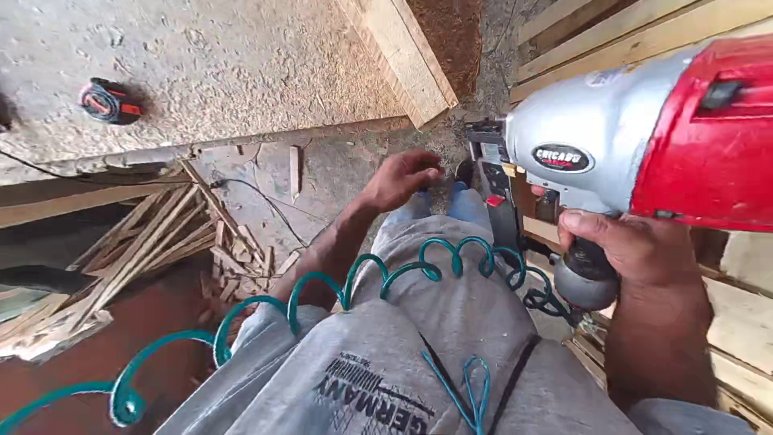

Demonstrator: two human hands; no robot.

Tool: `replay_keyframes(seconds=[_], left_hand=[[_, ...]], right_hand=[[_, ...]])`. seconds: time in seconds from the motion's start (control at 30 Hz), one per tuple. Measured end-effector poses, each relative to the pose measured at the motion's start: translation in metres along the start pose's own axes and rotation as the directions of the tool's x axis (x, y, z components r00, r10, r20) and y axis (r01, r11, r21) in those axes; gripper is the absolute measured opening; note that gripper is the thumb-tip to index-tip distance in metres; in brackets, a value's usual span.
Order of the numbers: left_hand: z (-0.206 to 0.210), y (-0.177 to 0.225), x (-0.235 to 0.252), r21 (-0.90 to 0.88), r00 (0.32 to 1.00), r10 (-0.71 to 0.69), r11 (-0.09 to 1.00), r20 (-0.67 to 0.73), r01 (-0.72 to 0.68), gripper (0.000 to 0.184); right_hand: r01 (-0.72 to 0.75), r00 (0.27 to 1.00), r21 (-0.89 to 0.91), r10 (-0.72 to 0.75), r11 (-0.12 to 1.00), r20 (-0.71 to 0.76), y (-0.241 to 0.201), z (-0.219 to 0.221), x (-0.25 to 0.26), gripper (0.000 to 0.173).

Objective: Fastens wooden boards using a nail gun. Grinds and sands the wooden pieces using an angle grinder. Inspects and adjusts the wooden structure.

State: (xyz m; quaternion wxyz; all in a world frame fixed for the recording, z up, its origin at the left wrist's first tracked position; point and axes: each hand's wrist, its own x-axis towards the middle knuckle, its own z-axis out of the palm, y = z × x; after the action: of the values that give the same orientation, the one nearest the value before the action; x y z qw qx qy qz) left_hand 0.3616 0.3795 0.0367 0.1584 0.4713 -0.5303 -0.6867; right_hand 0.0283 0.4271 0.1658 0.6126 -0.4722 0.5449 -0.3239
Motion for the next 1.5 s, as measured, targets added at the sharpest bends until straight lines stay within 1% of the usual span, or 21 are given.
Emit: replay_keyframes(seconds=[0.03,0.1,0.17,0.2,0.27,0.3,0.33,0.4,0.47,0.5,0.57,0.67,0.8,1.0,1.07,1.1,1.17,1.23,1.27,1.33,1.5], left_hand=[[0.017,-0.004,0.004,-0.167,0.993,0.060,0.985,0.100,-0.043,0.052],[0.050,-0.002,0.011,-0.415,0.963,0.187,0.905,0.193,-0.093,0.068],[0.073,0.005,0.015,-0.565,0.949,0.259,0.817,0.178,-0.118,0.063],[0.076,0.006,0.017,-0.575,0.956,0.256,0.808,0.146,-0.129,0.055],[0.072,0.003,0.017,-0.408,0.989,0.146,0.902,-0.020,-0.141,0.036],[0.067,-0.002,0.017,-0.220,0.980,0.068,0.969,-0.188,-0.109,0.032],[0.059,-0.010,0.019,-0.038,0.924,0.028,0.998,-0.381,-0.046,0.036],[0.040,-0.030,0.028,0.153,0.776,0.067,0.987,-0.628,0.039,0.067],[0.019,-0.040,0.044,0.321,0.677,0.235,0.947,-0.698,0.003,0.105],[0.008,-0.043,0.055,0.440,0.634,0.372,0.896,-0.678,-0.056,0.117],[-0.013,-0.043,0.075,0.648,0.543,0.631,0.737,-0.554,-0.195,0.114],[-0.037,-0.038,0.092,0.783,0.517,0.756,0.576,-0.401,-0.236,0.097],[-0.040,-0.042,0.098,0.774,0.493,0.803,0.533,-0.334,-0.342,0.087],[-0.034,-0.039,0.093,0.771,0.527,0.786,0.542,-0.323,-0.336,0.082],[-0.039,-0.036,0.089,0.768,0.565,0.759,0.560,-0.324,-0.312,0.083],[-0.044,-0.035,0.083,0.791,0.613,0.729,0.552,-0.305,-0.263,0.085],[-0.056,-0.029,0.070,0.855,0.721,0.650,0.493,-0.240,-0.160,0.089],[-0.063,-0.025,0.066,0.900,0.745,0.640,0.415,-0.188,-0.129,0.094],[-0.062,-0.026,0.068,0.905,0.737,0.653,0.402,-0.176,-0.139,0.098],[-0.060,-0.035,0.078,0.903,0.667,0.724,0.387,-0.175,-0.184,0.102],[-0.064,-0.050,0.096,0.905,0.513,0.844,0.331,-0.157,-0.267,0.098]], right_hand=[[0.010,1.000,-0.072,-0.009,0.997,0.019,-0.016,0.009,0.005,0.021],[0.040,0.998,-0.214,-0.027,0.976,0.063,-0.043,0.028,0.020,0.017],[0.040,0.996,-0.331,-0.013,0.943,0.086,-0.063,0.046,0.033,0.014],[0.026,0.996,-0.377,0.007,0.926,0.086,-0.070,0.053,0.040,0.016],[0.002,0.996,-0.415,0.037,0.910,0.086,-0.079,0.064,0.049,0.020],[-0.011,0.996,-0.425,0.047,0.905,0.075,-0.082,0.067,0.053,0.022],[-0.025,0.996,-0.427,0.059,0.904,0.067,-0.084,0.070,0.056,0.024],[-0.059,0.995,-0.416,0.086,0.908,0.047,-0.086,0.074,0.058,0.025],[-0.082,0.994,-0.401,0.102,0.912,0.027,-0.087,0.077,0.059,0.027],[-0.089,0.995,-0.398,0.103,0.913,0.013,-0.087,0.077,0.060,0.028],[-0.095,0.995,-0.395,0.104,0.914,0.000,-0.087,0.077,0.060,0.027],[-0.112,0.993,-0.397,0.118,0.911,-0.010,-0.089,0.075,0.059,0.027],[-0.100,0.994,-0.392,0.105,0.914,-0.010,-0.088,0.076,0.061,0.022],[-0.122,0.992,-0.396,0.125,0.910,-0.019,-0.090,0.078,0.058,0.022],[-0.107,0.994,-0.407,0.101,0.907,-0.036,-0.084,0.075,0.049,0.018],[-0.100,0.995,-0.400,0.091,0.911,-0.042,-0.076,0.072,0.042,0.017],[-0.081,0.997,-0.365,0.071,0.927,-0.039,-0.055,0.066,0.029,0.018],[-0.060,0.998,-0.326,0.050,0.944,-0.039,-0.030,0.064,0.019,0.020],[-0.063,0.997,-0.314,0.049,0.947,-0.055,-0.018,0.064,0.014,0.019],[-0.068,0.995,-0.319,0.043,0.945,-0.085,-0.002,0.067,0.011,0.016],[-0.064,0.997,-0.416,0.042,0.907,-0.062,0.006,0.067,0.027,0.016]])
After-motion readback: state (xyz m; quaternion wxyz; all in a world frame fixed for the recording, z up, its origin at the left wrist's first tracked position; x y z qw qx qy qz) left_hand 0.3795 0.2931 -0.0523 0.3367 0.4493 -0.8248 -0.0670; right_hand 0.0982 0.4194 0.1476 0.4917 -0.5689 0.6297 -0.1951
